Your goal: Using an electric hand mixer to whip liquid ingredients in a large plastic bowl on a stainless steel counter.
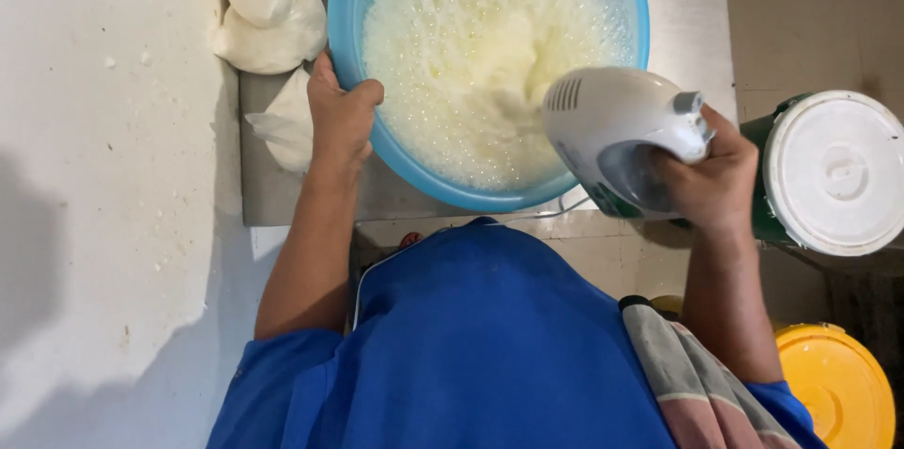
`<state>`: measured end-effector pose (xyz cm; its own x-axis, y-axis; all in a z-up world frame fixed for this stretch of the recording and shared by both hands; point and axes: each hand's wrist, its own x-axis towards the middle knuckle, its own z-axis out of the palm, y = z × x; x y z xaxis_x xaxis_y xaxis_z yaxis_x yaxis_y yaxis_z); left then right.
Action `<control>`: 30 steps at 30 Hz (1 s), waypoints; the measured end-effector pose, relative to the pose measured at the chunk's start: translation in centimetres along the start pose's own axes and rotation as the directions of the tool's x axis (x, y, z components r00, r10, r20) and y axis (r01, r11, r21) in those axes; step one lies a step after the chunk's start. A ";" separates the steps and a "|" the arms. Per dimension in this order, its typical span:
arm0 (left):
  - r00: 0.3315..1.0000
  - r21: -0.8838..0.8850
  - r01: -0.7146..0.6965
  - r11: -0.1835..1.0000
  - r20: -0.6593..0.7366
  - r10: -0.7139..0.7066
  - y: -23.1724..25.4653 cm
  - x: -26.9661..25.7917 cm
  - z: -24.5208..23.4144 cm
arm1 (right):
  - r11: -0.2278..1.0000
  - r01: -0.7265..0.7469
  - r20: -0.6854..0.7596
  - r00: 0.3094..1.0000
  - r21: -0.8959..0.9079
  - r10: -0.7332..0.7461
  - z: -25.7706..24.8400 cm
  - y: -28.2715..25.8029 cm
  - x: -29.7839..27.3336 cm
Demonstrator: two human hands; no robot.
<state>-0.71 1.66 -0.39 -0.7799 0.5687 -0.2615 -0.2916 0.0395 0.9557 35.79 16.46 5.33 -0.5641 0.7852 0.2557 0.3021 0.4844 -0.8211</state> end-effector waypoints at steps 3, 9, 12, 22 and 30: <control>1.000 -0.009 -0.014 1.000 0.007 0.014 0.2 0.3 0.1 | 0.999 -0.050 -0.013 0.999 -0.018 0.050 -0.5 1.0 0.6; 0.999 0.014 0.033 0.999 -0.031 -0.033 0.5 -0.4 0.0 | 0.996 -0.080 -0.040 0.996 -0.026 0.079 -0.5 2.2 -0.4; 0.999 0.022 0.050 0.999 -0.021 -0.049 1.0 -0.6 0.1 | 0.996 -0.050 -0.073 0.996 -0.067 0.045 -0.6 2.1 0.2; 0.998 0.027 0.049 0.998 -0.043 -0.048 0.7 -0.5 0.0 | 1.000 0.000 -0.089 0.996 -0.002 0.000 0.2 2.2 0.2; 0.996 0.009 0.061 0.998 -0.061 -0.060 0.8 -1.2 0.2 | 1.000 -0.003 -0.063 0.998 0.019 0.004 -0.2 2.2 0.0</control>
<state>0.06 1.17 0.71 -0.7933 0.5142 -0.3260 -0.3331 0.0816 0.9393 36.63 17.60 3.68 -0.5130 0.8101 0.2838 0.2895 0.4746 -0.8312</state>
